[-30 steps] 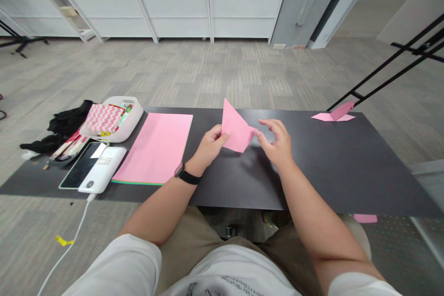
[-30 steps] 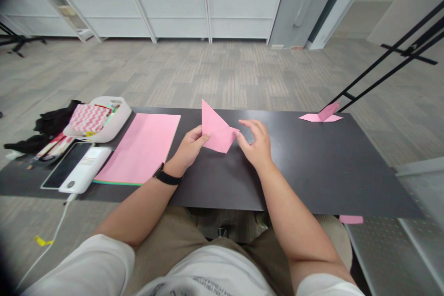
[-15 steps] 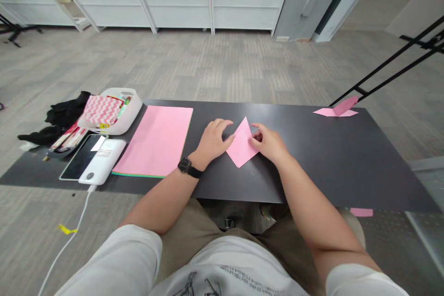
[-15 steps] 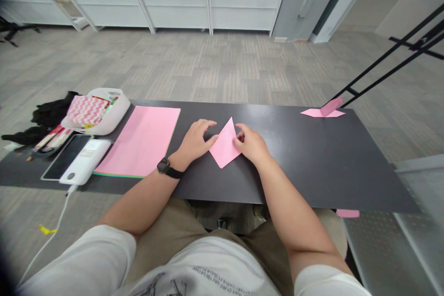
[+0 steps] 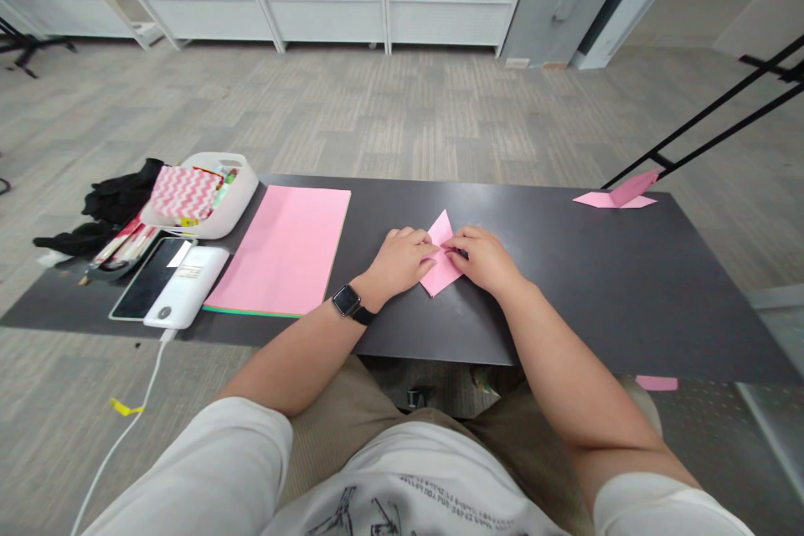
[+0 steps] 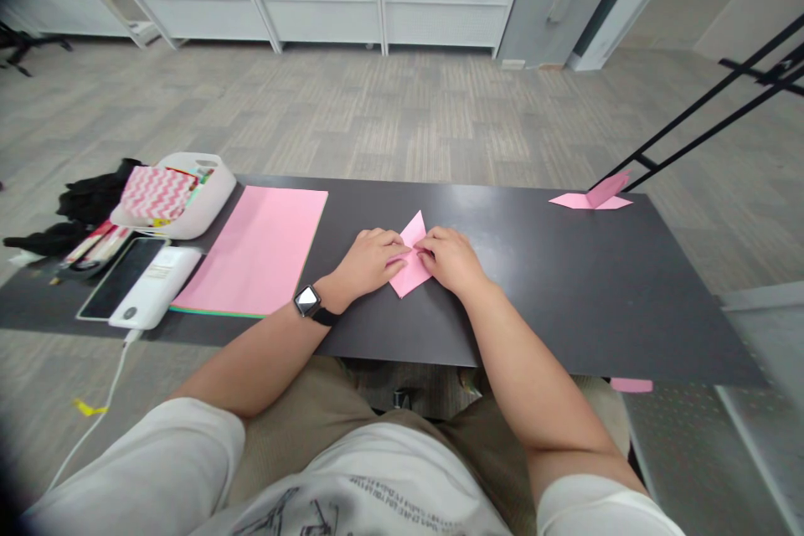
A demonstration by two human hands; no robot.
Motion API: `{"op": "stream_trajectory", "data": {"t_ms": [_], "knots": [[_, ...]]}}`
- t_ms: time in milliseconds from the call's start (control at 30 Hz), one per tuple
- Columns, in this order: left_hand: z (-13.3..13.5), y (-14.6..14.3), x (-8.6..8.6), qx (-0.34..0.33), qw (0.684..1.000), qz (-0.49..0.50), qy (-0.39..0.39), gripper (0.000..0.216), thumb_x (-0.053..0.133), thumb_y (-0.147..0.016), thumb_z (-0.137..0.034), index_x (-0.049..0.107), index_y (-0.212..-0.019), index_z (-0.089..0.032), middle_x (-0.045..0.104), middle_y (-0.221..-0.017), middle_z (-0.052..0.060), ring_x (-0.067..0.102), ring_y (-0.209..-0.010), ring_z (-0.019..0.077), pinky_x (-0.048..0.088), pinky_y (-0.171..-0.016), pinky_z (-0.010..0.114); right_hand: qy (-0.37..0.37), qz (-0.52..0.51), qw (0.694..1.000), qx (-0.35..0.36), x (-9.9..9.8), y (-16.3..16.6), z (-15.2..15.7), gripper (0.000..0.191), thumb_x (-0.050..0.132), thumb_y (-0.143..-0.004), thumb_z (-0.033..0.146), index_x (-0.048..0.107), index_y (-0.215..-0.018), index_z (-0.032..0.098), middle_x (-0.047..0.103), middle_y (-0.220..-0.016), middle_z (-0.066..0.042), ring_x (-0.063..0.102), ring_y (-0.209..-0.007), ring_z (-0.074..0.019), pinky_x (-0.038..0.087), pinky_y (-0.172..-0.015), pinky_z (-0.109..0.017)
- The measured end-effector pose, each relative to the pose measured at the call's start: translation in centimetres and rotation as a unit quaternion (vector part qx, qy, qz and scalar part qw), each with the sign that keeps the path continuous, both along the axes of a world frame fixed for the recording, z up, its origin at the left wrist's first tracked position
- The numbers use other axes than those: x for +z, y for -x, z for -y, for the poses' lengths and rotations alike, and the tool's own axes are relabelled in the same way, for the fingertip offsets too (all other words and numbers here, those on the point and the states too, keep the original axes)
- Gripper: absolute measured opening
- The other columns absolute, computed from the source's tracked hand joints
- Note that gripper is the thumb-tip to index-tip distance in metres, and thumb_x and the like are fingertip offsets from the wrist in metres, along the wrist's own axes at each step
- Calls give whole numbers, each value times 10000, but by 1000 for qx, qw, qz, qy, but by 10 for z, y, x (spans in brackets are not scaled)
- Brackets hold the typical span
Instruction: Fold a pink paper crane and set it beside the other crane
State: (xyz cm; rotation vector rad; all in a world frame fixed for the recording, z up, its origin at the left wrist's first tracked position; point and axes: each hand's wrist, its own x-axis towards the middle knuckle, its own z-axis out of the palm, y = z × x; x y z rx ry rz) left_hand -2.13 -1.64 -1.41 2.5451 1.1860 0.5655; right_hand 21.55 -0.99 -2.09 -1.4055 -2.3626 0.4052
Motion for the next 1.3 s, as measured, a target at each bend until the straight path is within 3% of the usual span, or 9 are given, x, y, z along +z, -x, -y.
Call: {"op": "stream_trajectory", "data": {"t_ms": [100,233,400,533,800,1100,1200,1300], "knots": [[1,0,4,-5,1000,3,-9,255,628,-1040,-281,814,-1214,-273,740,-1241,93,606,-1167,308,439,-1020,487,-12,15,1000,-15,-2,3,-1,237,677,-981,198,848,-1126,275,765,-1142,-94,664,-1050,-310,497,-939,-484],[3,6,10,-61,998,-29,19,295,655,-1020,-308,778,-1287,-277,719,-1351,67,621,-1206,278,450,-1052,459,-21,11,1000,-11,-3,3,-1,227,668,-1003,235,843,-1140,286,760,-1148,-90,659,-1064,-300,497,-960,-473],[2,16,14,-92,993,-56,38,374,755,-975,-383,758,-1335,-284,681,-1428,71,607,-1284,288,421,-1116,461,-6,-51,998,28,2,-14,-3,264,633,-1001,217,825,-1176,263,760,-1128,-88,693,-1060,-264,528,-981,-426],[0,20,12,-101,992,-56,48,431,797,-959,-435,748,-1368,-307,664,-1462,73,603,-1311,297,398,-1142,475,46,-60,995,60,7,-39,-4,373,632,-916,127,797,-1213,278,768,-997,-42,694,-889,-221,541,-854,-371],[-2,23,11,-114,991,-35,59,485,822,-948,-469,736,-1393,-294,669,-1475,78,606,-1345,307,399,-1163,482,69,-66,988,125,10,-47,1,498,624,-868,71,781,-1279,304,753,-1044,-50,693,-988,-239,541,-918,-381],[-13,31,6,-144,987,7,76,369,673,-1005,-206,753,-1362,-244,710,-1457,91,645,-1338,274,446,-1193,456,76,-82,986,126,16,-43,0,244,645,-1008,256,817,-1181,275,772,-1036,-71,705,-961,-236,547,-884,-379],[-14,32,6,-142,987,12,76,378,705,-980,-217,758,-1354,-230,718,-1443,98,654,-1322,283,461,-1182,455,93,-75,987,108,17,-46,0,268,621,-1017,255,815,-1200,282,784,-1015,-62,710,-936,-232,548,-852,-370],[-15,32,7,-142,987,14,79,377,715,-969,-228,765,-1343,-241,719,-1440,98,657,-1321,286,465,-1178,460,112,-74,986,97,17,-50,-1,351,594,-966,144,809,-1201,292,790,-1044,-47,716,-924,-215,553,-857,-357]]}}
